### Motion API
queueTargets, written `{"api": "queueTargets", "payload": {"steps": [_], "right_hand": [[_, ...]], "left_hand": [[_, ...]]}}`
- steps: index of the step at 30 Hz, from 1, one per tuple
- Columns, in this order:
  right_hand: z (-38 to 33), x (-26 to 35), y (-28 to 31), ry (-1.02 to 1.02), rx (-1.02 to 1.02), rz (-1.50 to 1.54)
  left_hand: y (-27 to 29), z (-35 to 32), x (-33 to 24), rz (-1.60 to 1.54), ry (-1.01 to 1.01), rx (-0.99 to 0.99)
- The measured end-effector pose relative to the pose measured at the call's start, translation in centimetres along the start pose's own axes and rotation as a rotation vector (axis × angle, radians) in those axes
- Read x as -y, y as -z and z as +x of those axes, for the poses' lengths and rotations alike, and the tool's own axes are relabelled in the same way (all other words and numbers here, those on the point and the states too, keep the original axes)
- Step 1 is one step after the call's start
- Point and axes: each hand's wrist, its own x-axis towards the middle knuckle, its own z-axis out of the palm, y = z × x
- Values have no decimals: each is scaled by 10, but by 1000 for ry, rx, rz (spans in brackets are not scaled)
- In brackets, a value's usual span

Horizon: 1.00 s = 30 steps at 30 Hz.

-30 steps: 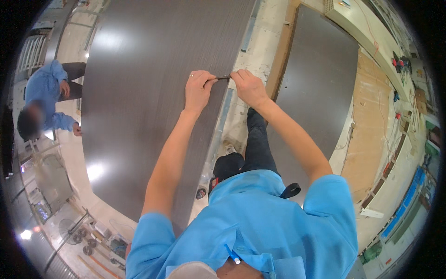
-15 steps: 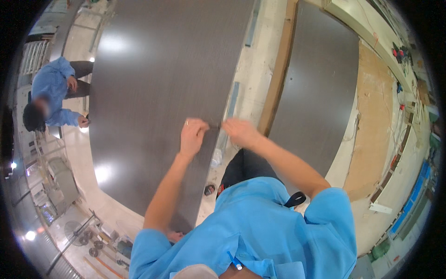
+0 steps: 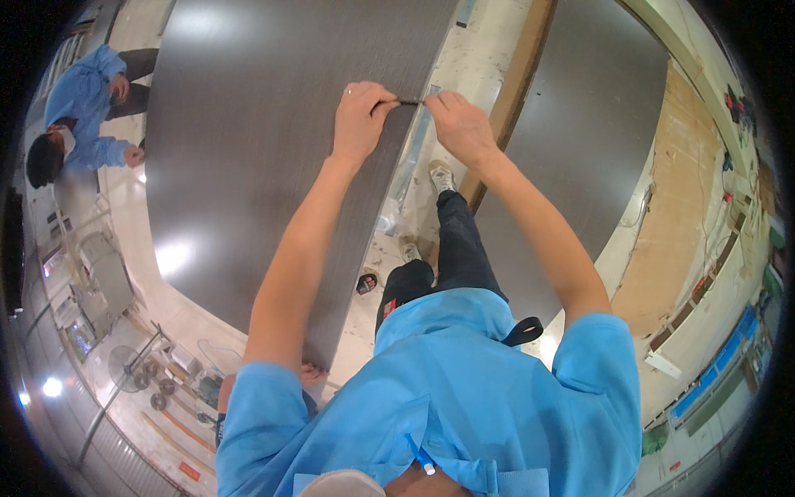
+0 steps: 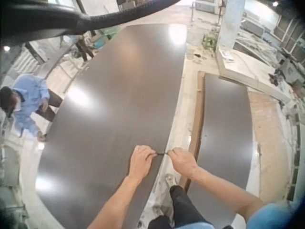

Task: The person squats and mixes a dark substance in a small container using a metal rod. They then stand, walk to a large grey panel, and apply the substance to the panel's edge with the rod. Finally, they use a small tool to scrape or smooth the applied substance along the edge.

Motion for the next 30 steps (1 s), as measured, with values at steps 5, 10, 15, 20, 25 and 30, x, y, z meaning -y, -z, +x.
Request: {"api": "queueTargets", "payload": {"steps": [5,10,15,20,25,30], "right_hand": [[-67,66,-12,46,50,27],[-129,131,-24,60,10,72],[-179,187,-44,98,-18,103],[-234,253,-53,112,82,163],[-255,266,-56,161,169,209],[-195,197,-59,103,92,67]], "left_hand": [[26,-110,-15,-16,47,-56],[48,-193,-21,11,0,-69],[69,-281,-19,8,42,-101],[100,-364,-29,15,70,-66],[117,-394,-36,17,162,40],[87,-308,-14,53,20,9]]}}
